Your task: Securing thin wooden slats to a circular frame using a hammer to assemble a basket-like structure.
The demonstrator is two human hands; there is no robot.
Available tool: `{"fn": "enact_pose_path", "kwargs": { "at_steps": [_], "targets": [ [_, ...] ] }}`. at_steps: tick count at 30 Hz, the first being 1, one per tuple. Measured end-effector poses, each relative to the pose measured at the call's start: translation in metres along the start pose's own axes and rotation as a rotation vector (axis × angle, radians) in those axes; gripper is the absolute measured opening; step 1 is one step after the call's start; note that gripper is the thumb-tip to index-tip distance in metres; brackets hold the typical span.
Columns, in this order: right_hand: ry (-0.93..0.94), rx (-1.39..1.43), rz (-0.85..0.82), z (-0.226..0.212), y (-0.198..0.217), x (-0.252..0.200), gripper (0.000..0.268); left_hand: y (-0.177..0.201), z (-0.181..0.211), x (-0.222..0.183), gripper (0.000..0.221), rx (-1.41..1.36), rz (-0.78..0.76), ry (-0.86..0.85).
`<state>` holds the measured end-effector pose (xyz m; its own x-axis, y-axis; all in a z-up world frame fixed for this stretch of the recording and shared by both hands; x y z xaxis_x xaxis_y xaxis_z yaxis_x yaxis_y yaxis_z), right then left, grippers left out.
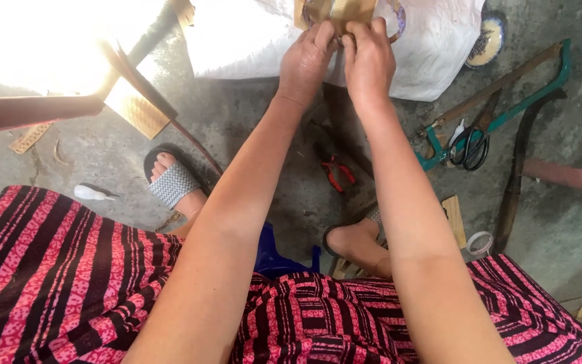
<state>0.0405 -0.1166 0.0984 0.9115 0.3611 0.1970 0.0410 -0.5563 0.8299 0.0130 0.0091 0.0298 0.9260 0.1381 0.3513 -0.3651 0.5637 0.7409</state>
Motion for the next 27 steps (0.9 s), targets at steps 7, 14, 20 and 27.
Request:
{"fn": "enact_pose_path", "kwargs": {
  "at_steps": [7,14,20,27],
  "targets": [
    [-0.124,-0.221,-0.052,0.035,-0.038,0.018,0.018,-0.008,-0.003,-0.002,0.046,0.090,0.018,-0.046],
    [-0.175,-0.308,-0.164,0.010,-0.029,0.016,0.007,0.000,0.001,0.001,0.048,0.053,-0.100,-0.012],
    [-0.103,0.309,0.098,-0.034,0.027,-0.037,0.019,-0.003,-0.004,0.001,0.023,-0.014,-0.103,0.063],
    [-0.265,0.641,0.154,-0.006,0.030,-0.056,0.027,-0.007,-0.005,0.004,0.028,0.021,-0.155,0.018]
  ]
}}
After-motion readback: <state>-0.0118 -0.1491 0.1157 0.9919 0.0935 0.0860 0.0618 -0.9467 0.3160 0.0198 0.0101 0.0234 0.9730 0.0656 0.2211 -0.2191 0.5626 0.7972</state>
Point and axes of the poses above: each hand's wrist, its own x-axis towards the middle knuckle, its own y-axis out of the back of the hand, z = x × y, the point moved 2 cm from there along x, towards the middle knuckle, and after that the axes turned 8 degrees about x, right-handed, at the moved point
